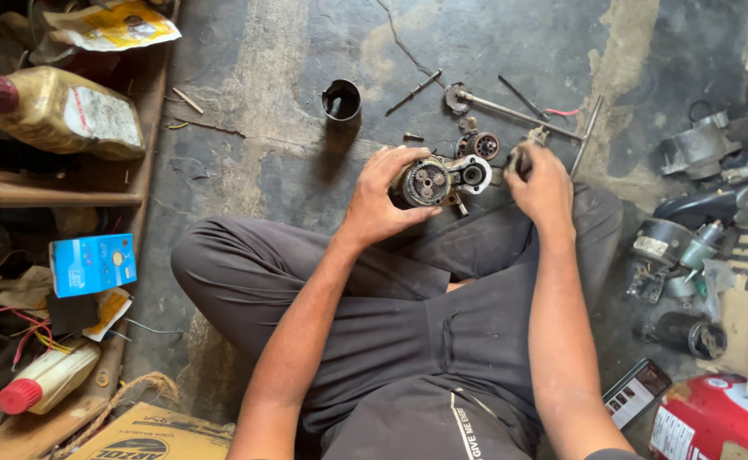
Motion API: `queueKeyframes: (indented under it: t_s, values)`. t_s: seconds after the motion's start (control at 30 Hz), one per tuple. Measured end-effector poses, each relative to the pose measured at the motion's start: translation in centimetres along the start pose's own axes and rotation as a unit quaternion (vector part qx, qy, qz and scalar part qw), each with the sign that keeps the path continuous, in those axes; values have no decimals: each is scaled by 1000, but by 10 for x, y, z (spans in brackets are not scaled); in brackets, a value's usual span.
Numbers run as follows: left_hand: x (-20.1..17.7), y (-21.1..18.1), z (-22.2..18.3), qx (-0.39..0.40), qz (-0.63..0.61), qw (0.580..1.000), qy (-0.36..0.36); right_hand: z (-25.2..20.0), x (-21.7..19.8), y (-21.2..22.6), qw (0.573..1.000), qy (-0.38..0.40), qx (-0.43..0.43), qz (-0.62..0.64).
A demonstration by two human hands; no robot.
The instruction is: The person disassembles a small electric motor using a T-handle wrench, removes internal components, and wipes them with a cloth. The person then reassembles the motor housing and cleans the exterior.
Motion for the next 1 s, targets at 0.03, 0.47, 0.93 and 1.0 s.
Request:
queueKeyframes:
  t_s: [0.03,0.47,0.93,1.0]
  values:
    - [1,0,1,-2,-8,1000,-1,-1,-2,1,1000,-8,-13,-9]
    - [-4,-11,1,0,-55,998,-41,-14,-6,43,943,48,-50,326]
    - [1,-4,5,-41,-138,990,3,-35,-28,138,974,40,-101,200]
    - [2,-5,4,-39,-138,990,2,-38,-33,143,973,21,-109,204]
Point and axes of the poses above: each hand's wrist, its own z-axis towards the middle knuckle, its own x-axis out of the palm, y = z × x, the point moved 7 cm from there along z, towards the middle knuckle, and after that the axes turned 10 degrees about z, right-handed, at the moved point
